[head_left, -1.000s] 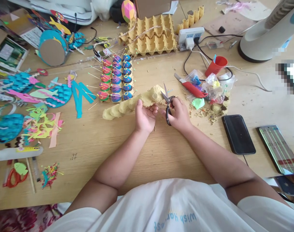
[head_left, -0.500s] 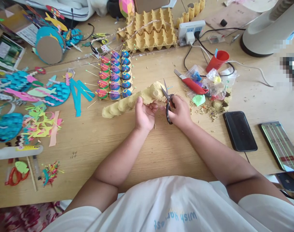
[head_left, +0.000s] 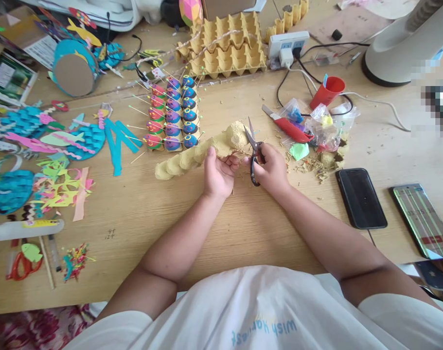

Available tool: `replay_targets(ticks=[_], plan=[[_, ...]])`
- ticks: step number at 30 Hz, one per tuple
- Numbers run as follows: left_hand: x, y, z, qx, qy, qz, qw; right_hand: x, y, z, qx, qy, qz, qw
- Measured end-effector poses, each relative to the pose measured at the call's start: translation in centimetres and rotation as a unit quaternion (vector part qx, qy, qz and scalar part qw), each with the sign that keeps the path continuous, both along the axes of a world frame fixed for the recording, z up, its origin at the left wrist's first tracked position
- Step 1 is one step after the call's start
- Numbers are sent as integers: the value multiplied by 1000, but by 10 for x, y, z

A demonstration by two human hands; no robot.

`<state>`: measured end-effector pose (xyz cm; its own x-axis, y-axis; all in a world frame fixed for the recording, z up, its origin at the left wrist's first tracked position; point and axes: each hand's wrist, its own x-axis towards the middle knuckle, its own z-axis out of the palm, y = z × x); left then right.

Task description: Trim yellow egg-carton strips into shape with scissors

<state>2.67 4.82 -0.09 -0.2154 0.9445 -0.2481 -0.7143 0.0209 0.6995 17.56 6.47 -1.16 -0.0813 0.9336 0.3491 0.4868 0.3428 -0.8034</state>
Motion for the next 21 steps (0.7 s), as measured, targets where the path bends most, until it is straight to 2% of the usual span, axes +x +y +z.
replay_targets(ticks=[18,21], plan=[[-4,4,-2,8,-13,22,1000,1,-1,6,-69,15,25,997],[-4,3,-1,5,-14,22,1000,2,-1,4,-66,38,13,997]])
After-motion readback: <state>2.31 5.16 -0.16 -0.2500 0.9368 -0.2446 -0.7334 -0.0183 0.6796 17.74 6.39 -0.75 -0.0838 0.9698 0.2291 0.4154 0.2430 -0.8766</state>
